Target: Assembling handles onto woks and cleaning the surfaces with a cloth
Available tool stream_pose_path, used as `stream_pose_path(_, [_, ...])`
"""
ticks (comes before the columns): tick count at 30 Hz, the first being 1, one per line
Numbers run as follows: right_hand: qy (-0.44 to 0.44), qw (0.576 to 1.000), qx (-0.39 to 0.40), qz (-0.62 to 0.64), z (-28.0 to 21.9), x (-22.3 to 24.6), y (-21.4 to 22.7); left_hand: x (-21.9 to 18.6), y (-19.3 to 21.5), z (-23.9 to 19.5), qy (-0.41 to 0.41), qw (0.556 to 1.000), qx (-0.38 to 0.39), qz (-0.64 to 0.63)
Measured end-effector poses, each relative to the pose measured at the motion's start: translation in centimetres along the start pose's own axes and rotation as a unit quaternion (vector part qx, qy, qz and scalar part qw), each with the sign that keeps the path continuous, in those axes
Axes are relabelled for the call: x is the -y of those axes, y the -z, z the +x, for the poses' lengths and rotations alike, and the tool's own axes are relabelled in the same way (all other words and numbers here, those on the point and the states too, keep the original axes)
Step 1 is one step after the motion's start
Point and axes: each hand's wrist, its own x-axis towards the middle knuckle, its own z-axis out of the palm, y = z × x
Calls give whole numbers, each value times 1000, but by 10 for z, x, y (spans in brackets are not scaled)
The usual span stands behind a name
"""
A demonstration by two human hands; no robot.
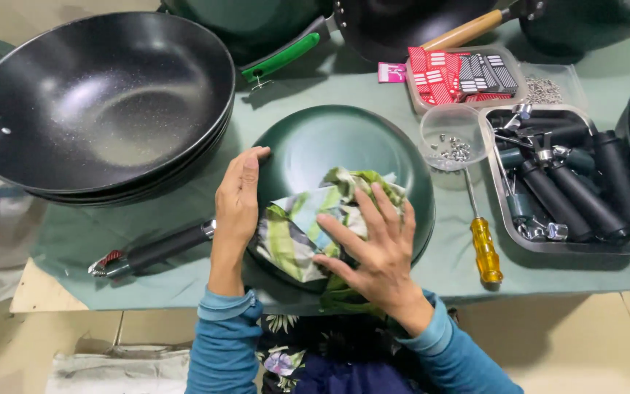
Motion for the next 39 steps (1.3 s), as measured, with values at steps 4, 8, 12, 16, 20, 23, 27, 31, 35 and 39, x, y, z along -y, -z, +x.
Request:
stream_pose_path(4, [-138, 984, -55, 98, -50, -43, 1, 0, -1, 2, -18, 999, -16, 24])
stream_pose_path(8, [-349, 914, 3, 208, -44, -82, -4, 0, -6, 1, -33, 998, -24, 37])
stream_pose_path(12, [-336, 925, -7, 176, -22, -72, -8, 3, -10, 0, -52, 996, -43, 57])
stream_pose_path(16, [-210, 975, -7, 66, -24, -38, -4, 6, -14, -4, -54, 994, -66, 62])
stream_pose_path(20, [-182, 981, -2, 61, -15, -48, -5, 5, -16, -3, -55, 994, -74, 54])
stream_pose_path(23, [-175, 982, 56, 36, 14, -68, -11, 6, -16, -5, -42, 996, -73, 44])
stream_pose_path(27, [-223, 948, 225, 13, 73, -96, -33, 6, -16, -7, -36, 995, -81, 37])
stream_pose_path(31, [-281, 890, 359, 17, 121, -133, -85, 4, -17, -8, -48, 994, -94, 24])
stream_pose_path(35, [-308, 854, 419, 24, 151, -145, -145, 9, -21, -9, -41, 991, -131, 9])
stream_pose_path(39, [-237, 844, 482, 21, 179, -97, -147, 16, -25, -11, -69, 974, -214, 38])
